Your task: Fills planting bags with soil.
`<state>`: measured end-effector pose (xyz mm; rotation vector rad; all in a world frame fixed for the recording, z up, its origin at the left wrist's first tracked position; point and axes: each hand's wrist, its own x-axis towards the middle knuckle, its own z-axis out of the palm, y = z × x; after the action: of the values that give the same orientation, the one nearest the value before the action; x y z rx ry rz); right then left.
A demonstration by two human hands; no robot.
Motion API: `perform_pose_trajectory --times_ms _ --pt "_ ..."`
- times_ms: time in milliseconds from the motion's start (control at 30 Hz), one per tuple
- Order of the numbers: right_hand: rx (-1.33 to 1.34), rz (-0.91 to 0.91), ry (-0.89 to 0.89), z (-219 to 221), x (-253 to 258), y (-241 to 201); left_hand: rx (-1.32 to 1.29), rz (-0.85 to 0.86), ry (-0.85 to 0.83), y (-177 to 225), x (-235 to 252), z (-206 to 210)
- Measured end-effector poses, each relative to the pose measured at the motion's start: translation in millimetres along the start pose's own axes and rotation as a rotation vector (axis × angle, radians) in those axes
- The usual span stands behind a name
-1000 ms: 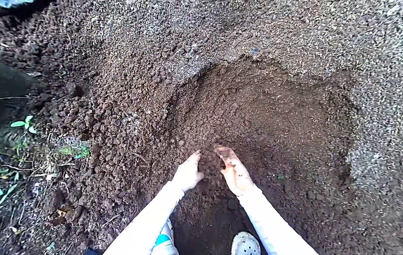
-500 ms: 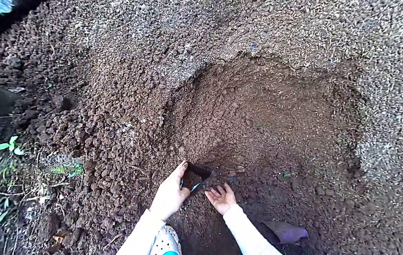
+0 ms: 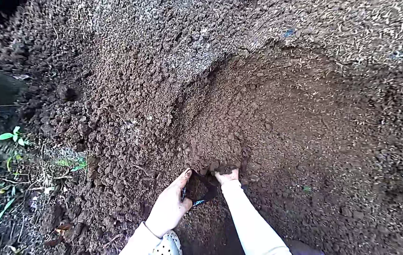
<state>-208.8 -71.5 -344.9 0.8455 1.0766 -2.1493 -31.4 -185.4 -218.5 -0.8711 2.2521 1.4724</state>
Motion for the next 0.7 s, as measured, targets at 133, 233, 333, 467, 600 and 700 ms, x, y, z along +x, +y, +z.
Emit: perform_pose_trajectory --times_ms 133,233,333,467,600,700 --pt "-0.08 0.012 0.019 -4 -44 -28 0.038 0.029 -0.054 12 7 2" --pt "-0.149 0.021 -0.074 2 -77 -50 0.073 0.051 -0.059 22 10 8" --pt "-0.141 0.051 -0.172 9 -109 -61 0.108 0.046 -0.066 32 11 13" --pt "-0.16 0.156 -0.333 18 -138 -55 0.113 -0.01 -0.026 41 3 14" --pt "-0.402 -0.025 -0.417 24 -148 -40 0.059 -0.019 0.034 32 -10 16" --pt "-0.69 -0.183 -0.481 23 -163 -35 0.075 -0.08 0.056 23 -20 17"
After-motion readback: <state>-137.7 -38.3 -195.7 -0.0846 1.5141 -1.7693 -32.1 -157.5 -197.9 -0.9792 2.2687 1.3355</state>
